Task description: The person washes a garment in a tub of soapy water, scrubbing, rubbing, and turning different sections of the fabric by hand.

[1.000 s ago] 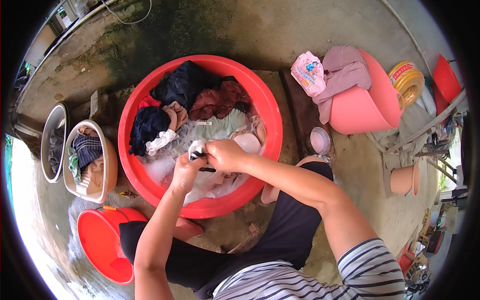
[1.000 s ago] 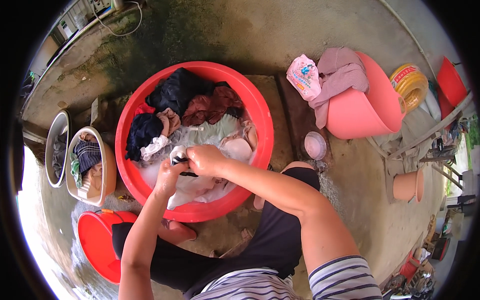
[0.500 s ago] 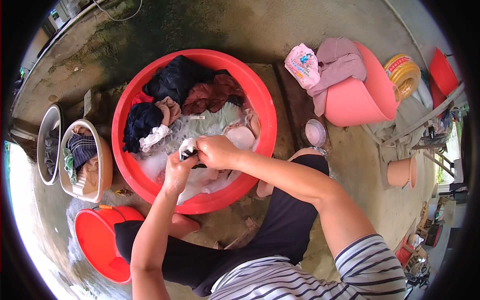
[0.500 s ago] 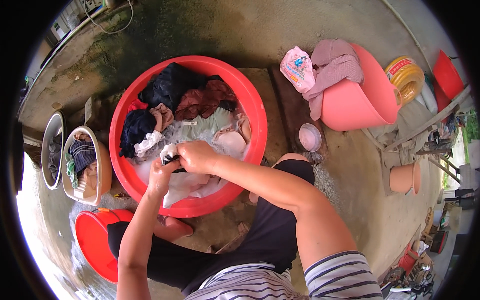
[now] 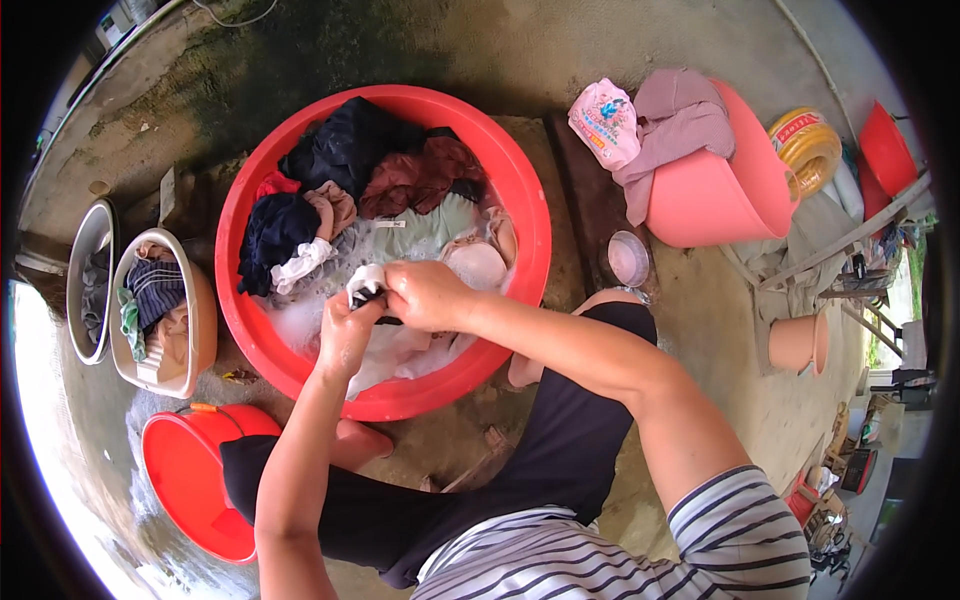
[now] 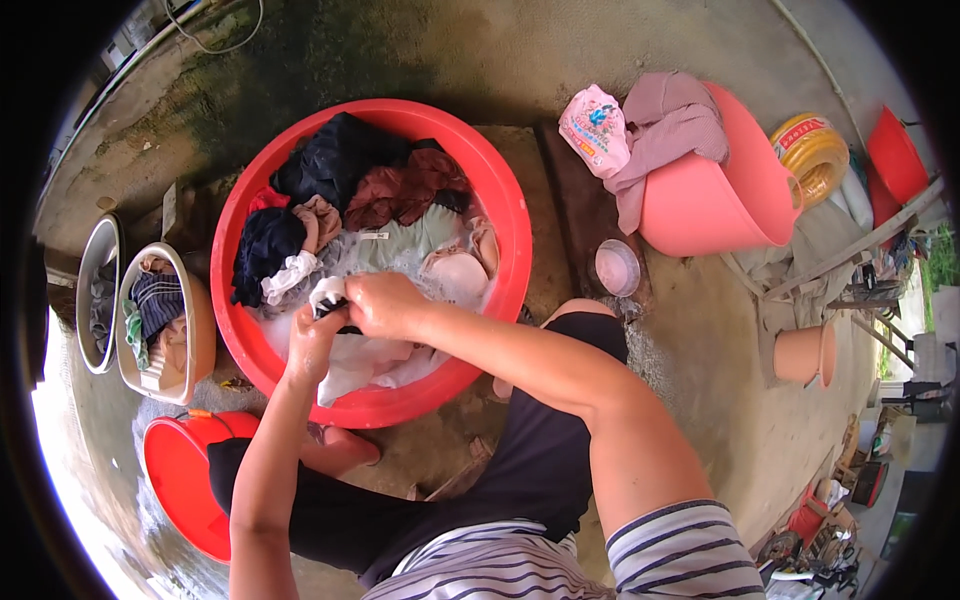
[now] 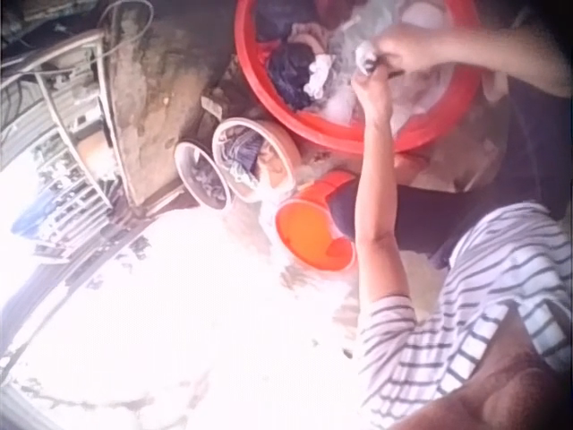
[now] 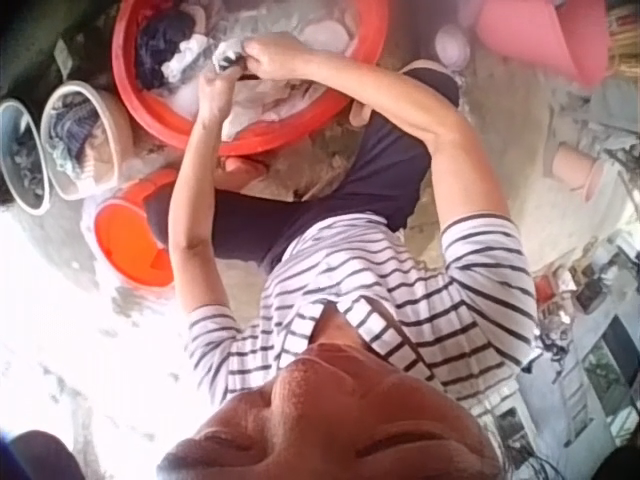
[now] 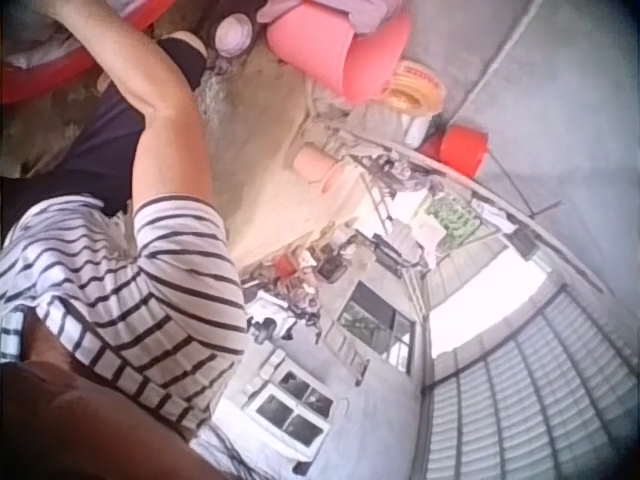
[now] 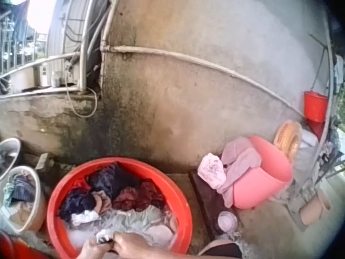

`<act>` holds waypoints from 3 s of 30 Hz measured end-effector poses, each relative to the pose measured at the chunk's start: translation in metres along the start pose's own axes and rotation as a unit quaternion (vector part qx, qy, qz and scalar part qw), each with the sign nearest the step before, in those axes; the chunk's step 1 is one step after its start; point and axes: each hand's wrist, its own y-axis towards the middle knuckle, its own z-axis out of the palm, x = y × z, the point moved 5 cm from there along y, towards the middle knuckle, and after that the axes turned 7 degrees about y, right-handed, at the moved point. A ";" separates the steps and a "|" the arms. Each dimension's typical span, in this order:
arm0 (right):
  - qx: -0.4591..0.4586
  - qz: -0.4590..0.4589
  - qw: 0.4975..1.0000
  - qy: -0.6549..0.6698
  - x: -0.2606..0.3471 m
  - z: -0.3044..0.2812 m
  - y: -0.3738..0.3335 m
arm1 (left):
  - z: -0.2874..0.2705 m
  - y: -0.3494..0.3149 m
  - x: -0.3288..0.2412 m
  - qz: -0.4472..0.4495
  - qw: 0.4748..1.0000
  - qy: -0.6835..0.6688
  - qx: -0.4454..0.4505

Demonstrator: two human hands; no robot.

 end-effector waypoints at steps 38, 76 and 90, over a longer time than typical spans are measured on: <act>-0.002 -0.006 1.000 -0.029 0.001 -0.001 -0.006 | -0.005 0.001 0.003 -0.021 0.996 0.079 0.032; -0.003 0.006 1.000 0.007 0.012 -0.006 0.008 | -0.009 0.003 -0.018 0.042 0.998 0.039 0.001; 0.012 -0.010 1.000 -0.007 0.016 0.000 0.000 | -0.013 -0.001 -0.012 0.033 0.998 0.049 -0.005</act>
